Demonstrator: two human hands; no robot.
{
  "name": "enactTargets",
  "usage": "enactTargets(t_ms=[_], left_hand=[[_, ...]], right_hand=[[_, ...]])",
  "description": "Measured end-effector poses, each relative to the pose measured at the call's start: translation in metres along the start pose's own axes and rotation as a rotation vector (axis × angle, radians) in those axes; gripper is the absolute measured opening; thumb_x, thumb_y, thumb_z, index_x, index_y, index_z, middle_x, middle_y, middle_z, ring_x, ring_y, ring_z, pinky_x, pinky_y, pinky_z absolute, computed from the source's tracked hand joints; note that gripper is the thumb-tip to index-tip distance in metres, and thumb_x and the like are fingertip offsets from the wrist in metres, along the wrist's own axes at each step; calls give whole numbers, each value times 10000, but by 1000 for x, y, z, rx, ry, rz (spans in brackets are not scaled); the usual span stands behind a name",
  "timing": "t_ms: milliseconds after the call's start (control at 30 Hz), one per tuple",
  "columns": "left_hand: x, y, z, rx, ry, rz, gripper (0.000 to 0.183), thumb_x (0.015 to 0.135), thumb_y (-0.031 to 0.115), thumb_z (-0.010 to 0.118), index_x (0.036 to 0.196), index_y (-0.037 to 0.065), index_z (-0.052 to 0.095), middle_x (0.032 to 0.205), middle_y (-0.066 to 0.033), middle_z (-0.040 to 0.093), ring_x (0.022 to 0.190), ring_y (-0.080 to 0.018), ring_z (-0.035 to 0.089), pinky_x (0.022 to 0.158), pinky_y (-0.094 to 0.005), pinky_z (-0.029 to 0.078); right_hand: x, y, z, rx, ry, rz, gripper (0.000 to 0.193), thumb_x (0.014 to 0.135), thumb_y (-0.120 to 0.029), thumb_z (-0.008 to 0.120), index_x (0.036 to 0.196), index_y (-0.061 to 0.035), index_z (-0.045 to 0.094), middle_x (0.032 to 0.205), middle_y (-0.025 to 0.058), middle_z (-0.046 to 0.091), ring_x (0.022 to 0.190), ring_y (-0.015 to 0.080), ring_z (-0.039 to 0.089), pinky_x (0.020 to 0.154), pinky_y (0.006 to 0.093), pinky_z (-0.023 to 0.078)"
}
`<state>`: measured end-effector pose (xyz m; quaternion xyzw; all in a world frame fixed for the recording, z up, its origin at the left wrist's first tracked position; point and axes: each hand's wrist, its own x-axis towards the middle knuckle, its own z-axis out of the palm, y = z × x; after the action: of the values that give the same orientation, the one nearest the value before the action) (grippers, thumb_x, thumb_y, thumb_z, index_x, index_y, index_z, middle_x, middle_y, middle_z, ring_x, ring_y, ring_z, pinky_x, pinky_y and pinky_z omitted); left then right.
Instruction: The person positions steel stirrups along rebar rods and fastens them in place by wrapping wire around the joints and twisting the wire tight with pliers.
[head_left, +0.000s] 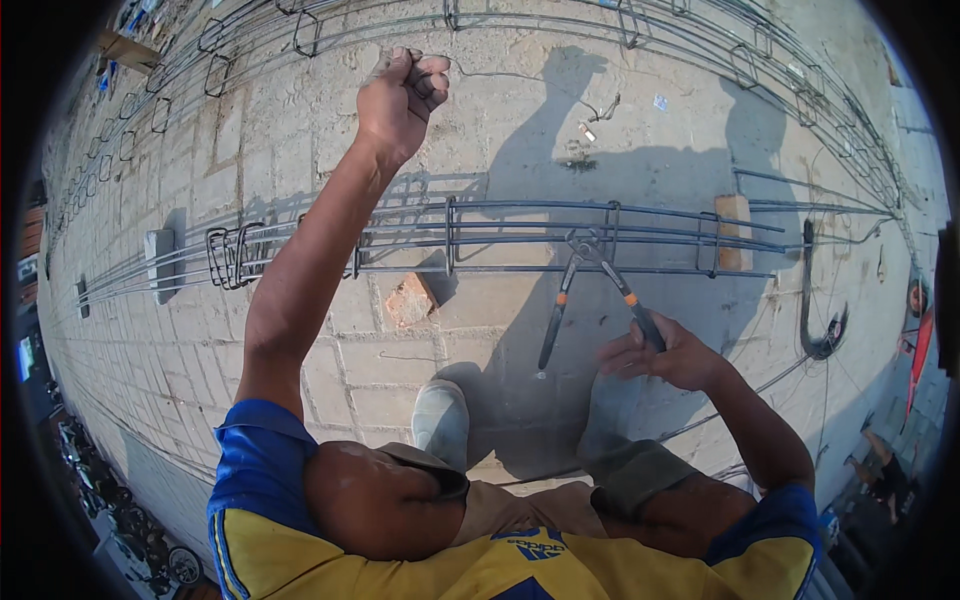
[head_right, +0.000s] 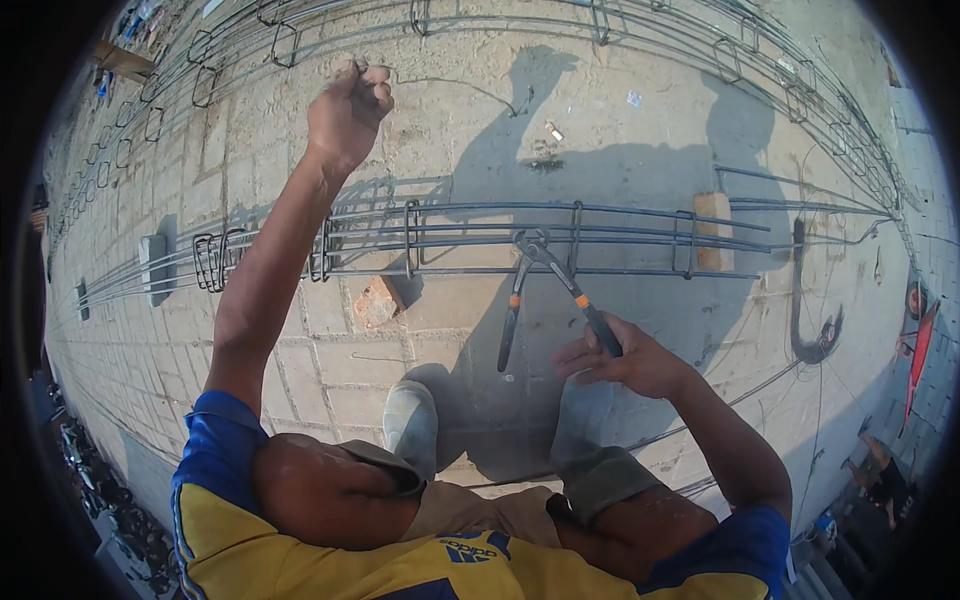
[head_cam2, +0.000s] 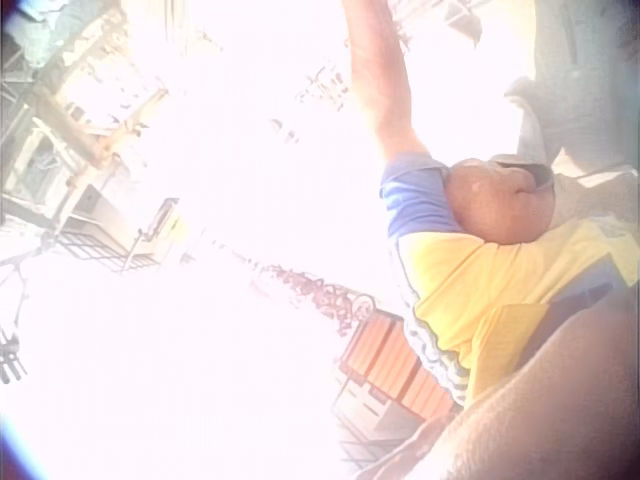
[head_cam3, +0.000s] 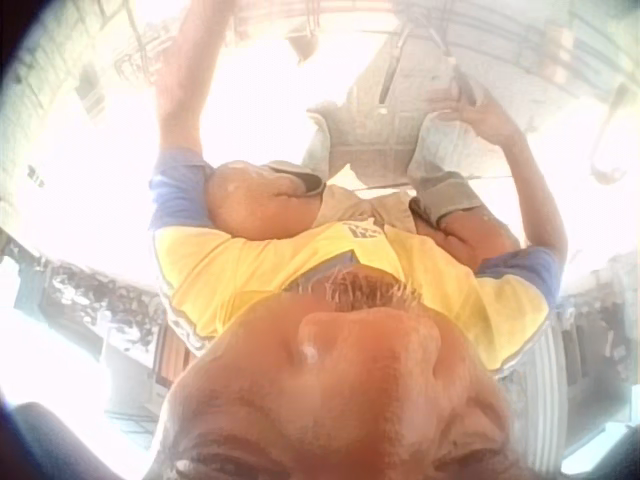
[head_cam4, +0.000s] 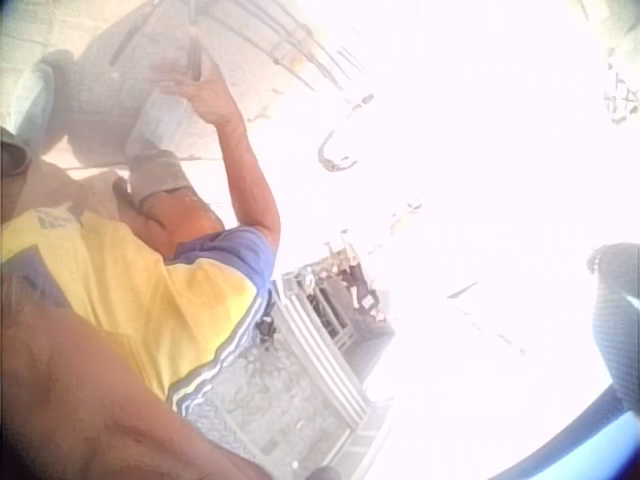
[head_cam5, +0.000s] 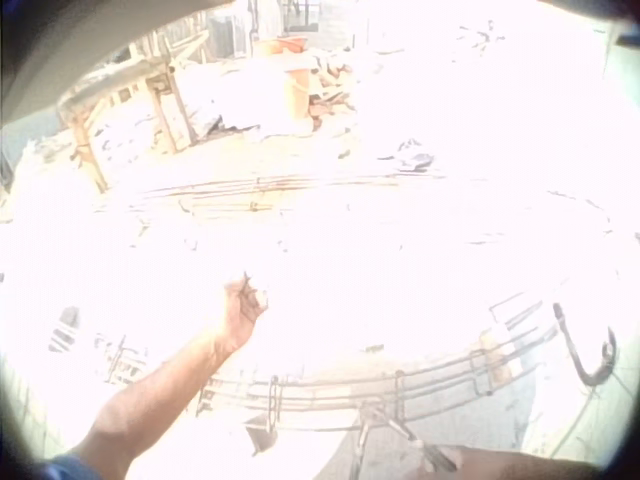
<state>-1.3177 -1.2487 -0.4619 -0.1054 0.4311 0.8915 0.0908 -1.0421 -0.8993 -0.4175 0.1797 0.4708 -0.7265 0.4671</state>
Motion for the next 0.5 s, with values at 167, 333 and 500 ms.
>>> enactTargets(t_ms=[167,333,500], left_hand=[[-9,-51,48,-103,-166,-320,228,1088,239,329,979,101,476,813,-17,549,625,-102,455,647,-288,449],[-33,-110,99,-243,-310,-517,229,1088,240,333,967,111,479,808,14,552,557,-67,413,597,-262,427],[-77,-159,136,-276,-341,-713,229,1085,239,345,955,114,487,800,15,557,557,-60,417,583,-259,420]], right_hand=[[-13,34,-7,-701,-86,150,301,751,96,588,1034,-5,569,1235,155,639,1144,243,629,966,370,482],[-50,69,-34,-312,135,305,396,740,69,641,1127,24,577,1253,171,625,1197,236,598,967,373,476],[-95,81,-15,-1196,991,53,608,808,-50,707,1358,36,464,1410,215,499,1301,299,513,1015,411,460]])
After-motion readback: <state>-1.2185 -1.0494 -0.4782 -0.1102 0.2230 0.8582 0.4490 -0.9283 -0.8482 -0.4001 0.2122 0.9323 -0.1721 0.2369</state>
